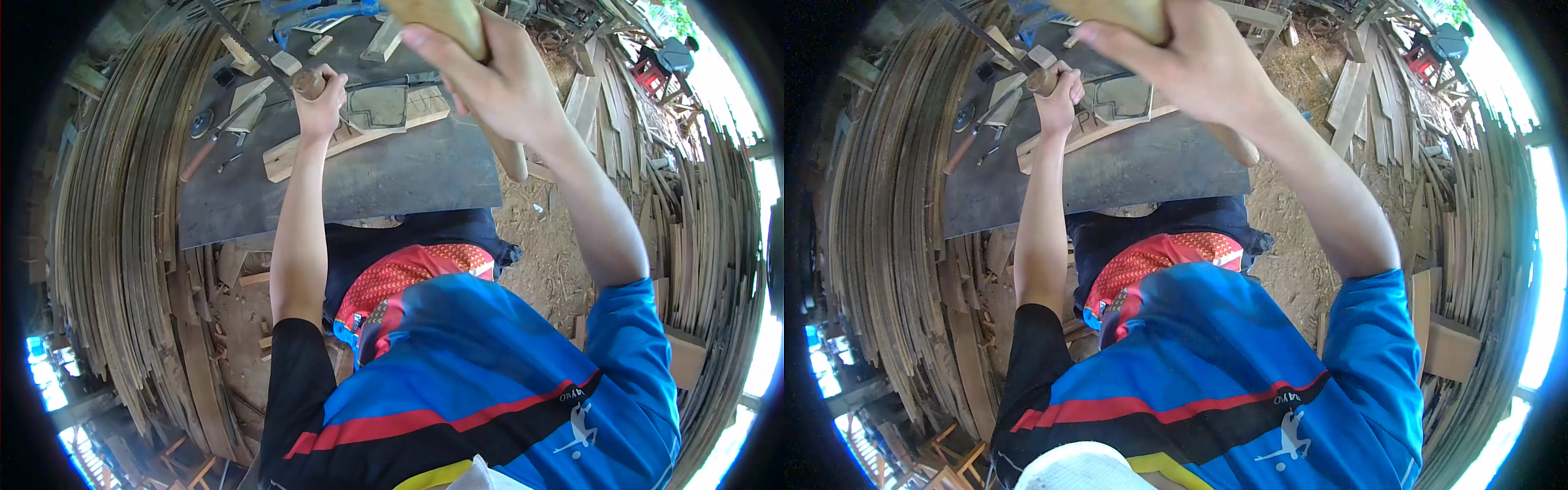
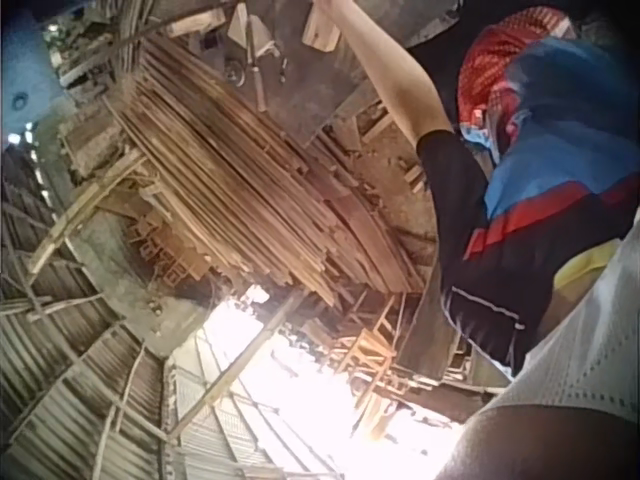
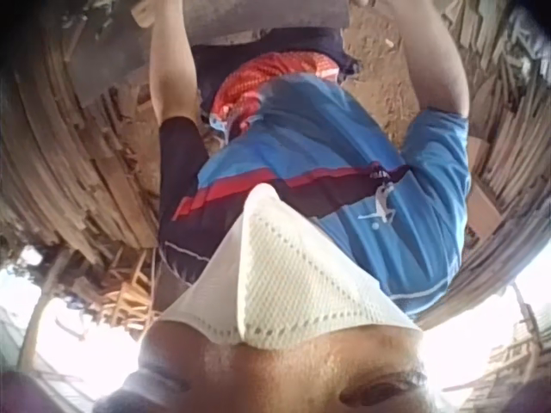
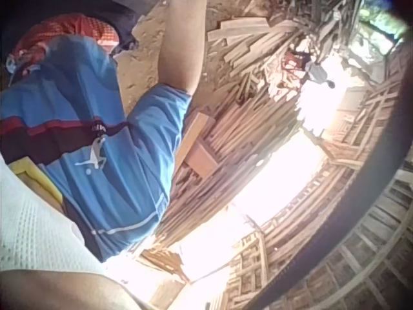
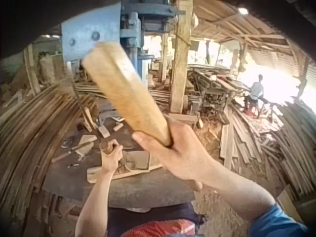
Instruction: The person carves a design into a piece of wood using a chisel and a wooden mallet. They repeatedly strike the chisel to remove wood chips and shape the material on a workbench.
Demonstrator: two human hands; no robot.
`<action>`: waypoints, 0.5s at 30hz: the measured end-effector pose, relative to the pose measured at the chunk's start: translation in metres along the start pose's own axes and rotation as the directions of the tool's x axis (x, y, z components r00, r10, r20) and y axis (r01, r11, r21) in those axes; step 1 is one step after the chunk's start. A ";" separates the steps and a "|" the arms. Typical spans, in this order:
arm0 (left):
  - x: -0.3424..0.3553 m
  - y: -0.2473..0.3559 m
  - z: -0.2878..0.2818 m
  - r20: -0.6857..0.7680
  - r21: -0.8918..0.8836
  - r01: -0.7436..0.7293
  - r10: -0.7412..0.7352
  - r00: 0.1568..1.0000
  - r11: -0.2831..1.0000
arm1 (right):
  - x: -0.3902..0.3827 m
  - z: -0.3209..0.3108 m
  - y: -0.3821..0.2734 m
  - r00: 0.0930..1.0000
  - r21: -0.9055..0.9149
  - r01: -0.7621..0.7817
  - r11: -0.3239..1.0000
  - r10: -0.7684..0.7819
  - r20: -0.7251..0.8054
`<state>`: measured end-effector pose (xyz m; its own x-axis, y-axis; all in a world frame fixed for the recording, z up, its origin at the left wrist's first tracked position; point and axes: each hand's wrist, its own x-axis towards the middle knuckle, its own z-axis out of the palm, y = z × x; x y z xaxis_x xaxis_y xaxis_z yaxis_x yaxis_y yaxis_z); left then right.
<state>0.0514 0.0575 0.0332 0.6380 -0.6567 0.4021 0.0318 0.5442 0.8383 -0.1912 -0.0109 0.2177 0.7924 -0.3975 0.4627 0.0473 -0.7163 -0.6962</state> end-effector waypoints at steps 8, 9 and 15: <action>-0.050 0.009 -0.012 0.007 0.063 -0.032 0.032 0.999 0.998 | -0.074 0.026 0.097 0.825 0.024 -0.553 0.833 0.543 0.155; -0.056 0.013 -0.013 0.013 0.011 -0.043 0.043 0.999 0.999 | -0.082 0.037 0.108 0.793 0.036 -0.596 0.802 0.580 0.188; -0.058 0.017 -0.010 0.038 0.023 -0.036 0.035 0.999 0.999 | -0.096 0.095 0.134 0.676 0.143 -0.733 0.665 0.691 0.257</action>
<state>0.0226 0.1108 0.0204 0.6090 -0.6568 0.4446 -0.0083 0.5553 0.8316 -0.2033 -0.0141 0.0279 0.7244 -0.6163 -0.3089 -0.4629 -0.1029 -0.8804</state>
